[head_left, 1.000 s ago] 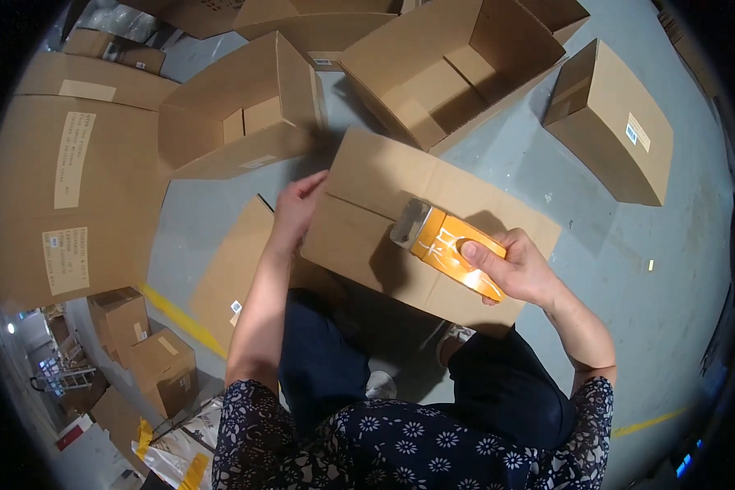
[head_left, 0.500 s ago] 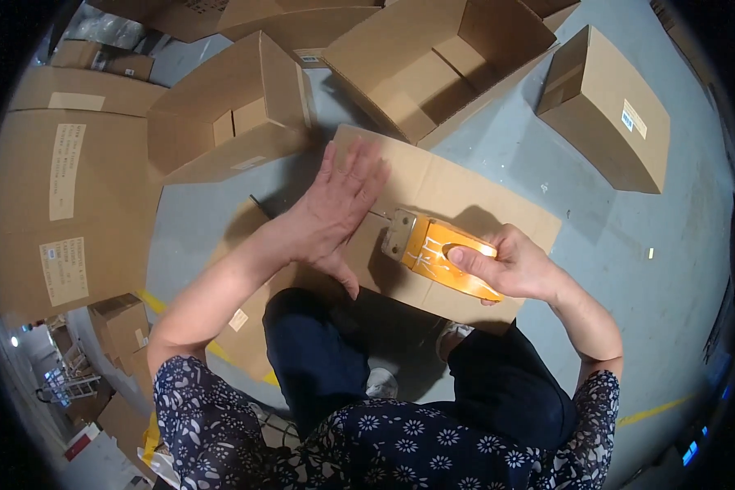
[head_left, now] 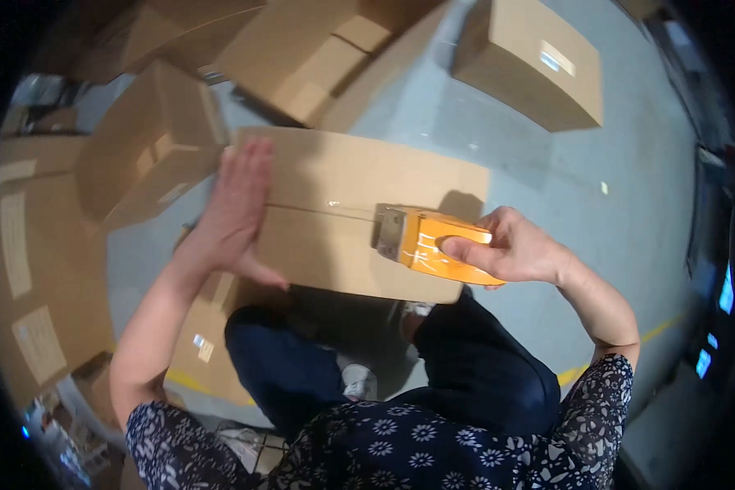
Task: The person assembles cardboard boxes by hand, then seals them with a tape dispenser for shipping.
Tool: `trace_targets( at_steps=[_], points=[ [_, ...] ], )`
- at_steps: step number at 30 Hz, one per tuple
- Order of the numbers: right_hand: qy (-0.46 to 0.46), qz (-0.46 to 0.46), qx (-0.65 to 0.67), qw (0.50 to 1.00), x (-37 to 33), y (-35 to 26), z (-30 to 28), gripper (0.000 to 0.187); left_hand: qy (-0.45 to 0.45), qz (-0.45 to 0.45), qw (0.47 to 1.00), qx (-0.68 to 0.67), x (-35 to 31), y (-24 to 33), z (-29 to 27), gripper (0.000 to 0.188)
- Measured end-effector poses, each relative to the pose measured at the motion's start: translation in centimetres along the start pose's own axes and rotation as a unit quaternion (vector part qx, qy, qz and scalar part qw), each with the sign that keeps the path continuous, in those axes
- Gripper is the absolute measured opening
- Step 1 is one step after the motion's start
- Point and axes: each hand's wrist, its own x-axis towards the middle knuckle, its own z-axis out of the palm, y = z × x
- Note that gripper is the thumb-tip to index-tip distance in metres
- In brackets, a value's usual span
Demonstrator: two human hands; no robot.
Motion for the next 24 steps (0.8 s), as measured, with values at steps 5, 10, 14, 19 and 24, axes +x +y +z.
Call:
trace_targets(
  at_steps=[5, 10, 14, 19, 24],
  points=[
    [0.047, 0.137, -0.076, 0.987, -3.7, 11.2, -6.3, 0.043, -0.001, 0.010, 1.000, 0.024, 1.8, -2.5, 5.8, 0.149],
    [0.048, 0.170, -0.106, 0.979, -4.4, 14.9, -8.0, 0.048, -0.025, -0.022, 0.998, 0.053, 1.9, -3.3, 6.6, 0.155],
    [0.052, 0.206, -0.147, 0.966, -3.0, 14.2, -7.3, 0.052, -0.013, -0.001, 0.998, 0.061, 2.4, -2.8, 5.0, 0.157],
    [0.028, 0.262, -0.069, 0.962, -2.0, 11.9, -6.2, 0.056, -0.098, -0.102, 0.983, 0.120, 4.2, 2.0, 1.4, 0.147],
    [-0.004, 0.288, -0.122, 0.950, -2.0, 9.6, -5.8, 0.055, -0.001, 0.148, 0.984, -0.100, 12.0, 13.2, 3.7, 0.095]
  ],
)
